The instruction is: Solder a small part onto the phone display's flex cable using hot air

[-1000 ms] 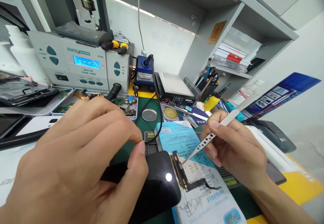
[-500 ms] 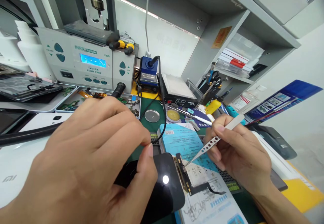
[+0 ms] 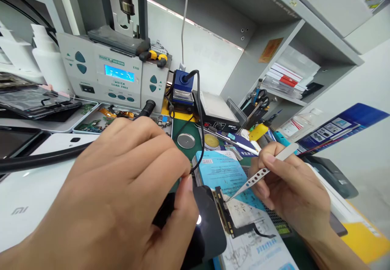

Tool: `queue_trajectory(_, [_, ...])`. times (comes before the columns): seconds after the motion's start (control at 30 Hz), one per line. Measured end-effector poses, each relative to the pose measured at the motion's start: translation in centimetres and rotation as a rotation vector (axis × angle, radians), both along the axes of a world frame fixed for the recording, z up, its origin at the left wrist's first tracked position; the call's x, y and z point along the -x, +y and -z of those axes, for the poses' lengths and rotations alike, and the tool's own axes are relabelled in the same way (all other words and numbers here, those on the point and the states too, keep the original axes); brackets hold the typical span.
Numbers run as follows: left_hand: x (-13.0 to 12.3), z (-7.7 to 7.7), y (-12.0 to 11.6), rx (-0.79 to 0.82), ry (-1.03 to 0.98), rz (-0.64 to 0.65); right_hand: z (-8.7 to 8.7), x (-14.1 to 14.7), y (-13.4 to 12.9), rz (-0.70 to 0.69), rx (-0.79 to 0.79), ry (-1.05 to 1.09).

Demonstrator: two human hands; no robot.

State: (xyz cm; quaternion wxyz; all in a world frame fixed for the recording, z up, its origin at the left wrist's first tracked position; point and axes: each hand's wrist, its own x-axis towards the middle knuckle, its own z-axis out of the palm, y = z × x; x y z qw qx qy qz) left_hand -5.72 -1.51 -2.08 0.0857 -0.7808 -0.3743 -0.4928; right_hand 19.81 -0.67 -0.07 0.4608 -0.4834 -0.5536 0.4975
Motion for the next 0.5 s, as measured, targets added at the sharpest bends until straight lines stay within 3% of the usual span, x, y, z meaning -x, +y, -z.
queue_trajectory(0.37, [0.4, 0.3, 0.1, -0.013, -0.033, -0.056, -0.1, -0.2, 0.9, -0.017, -0.036, 0.115])
queue_trajectory(0.5, [0.4, 0.5, 0.4, -0.028, -0.015, -0.054, -1.1, -0.7, 1.5, -0.061, 0.082, 0.120])
